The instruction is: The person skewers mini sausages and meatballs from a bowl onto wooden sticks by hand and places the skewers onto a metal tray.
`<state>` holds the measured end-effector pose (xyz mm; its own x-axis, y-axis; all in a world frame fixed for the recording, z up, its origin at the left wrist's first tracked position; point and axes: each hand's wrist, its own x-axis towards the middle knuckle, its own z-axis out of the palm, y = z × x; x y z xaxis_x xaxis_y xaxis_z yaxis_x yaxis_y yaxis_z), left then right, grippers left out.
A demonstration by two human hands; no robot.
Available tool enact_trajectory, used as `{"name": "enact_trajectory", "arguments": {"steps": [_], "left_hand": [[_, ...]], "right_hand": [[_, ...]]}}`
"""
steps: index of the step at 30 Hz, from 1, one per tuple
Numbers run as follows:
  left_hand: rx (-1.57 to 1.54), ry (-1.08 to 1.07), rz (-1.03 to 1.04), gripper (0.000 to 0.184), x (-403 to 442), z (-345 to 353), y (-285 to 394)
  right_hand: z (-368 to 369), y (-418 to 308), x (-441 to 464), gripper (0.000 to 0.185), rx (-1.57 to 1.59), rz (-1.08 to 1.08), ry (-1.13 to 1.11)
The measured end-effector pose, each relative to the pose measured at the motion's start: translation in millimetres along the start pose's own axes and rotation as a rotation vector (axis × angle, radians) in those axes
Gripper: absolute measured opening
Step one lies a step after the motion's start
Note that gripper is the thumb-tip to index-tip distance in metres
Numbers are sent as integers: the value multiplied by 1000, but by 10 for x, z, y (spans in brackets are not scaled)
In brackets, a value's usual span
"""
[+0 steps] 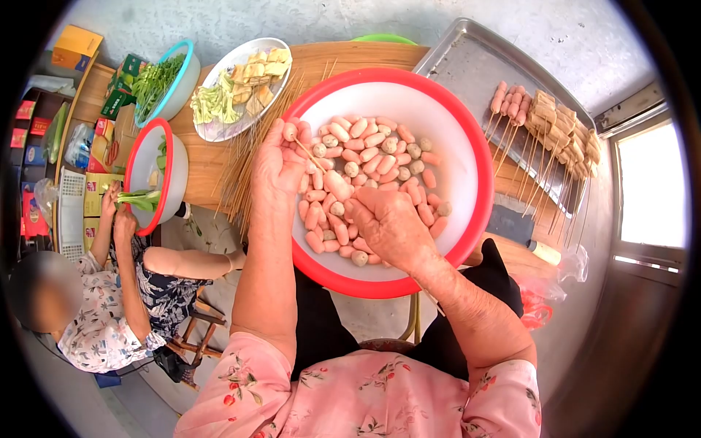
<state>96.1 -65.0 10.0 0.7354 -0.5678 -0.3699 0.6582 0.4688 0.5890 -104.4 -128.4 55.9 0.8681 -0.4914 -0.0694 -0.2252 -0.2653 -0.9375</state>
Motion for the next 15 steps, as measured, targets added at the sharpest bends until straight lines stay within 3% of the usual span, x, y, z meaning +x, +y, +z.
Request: {"name": "enact_trajectory", "arguments": {"steps": [5,10,15], "left_hand": [[-7,-60,-30,31,53,-49,8],[100,32,9,22,-11,64,41],[172,-57,6,19,-56,97,42]], "right_hand": [[35,23,26,18,8,-26,6],[23,-33,49,20,25,69,-40],[17,-118,44,21,115,201,-23]]}}
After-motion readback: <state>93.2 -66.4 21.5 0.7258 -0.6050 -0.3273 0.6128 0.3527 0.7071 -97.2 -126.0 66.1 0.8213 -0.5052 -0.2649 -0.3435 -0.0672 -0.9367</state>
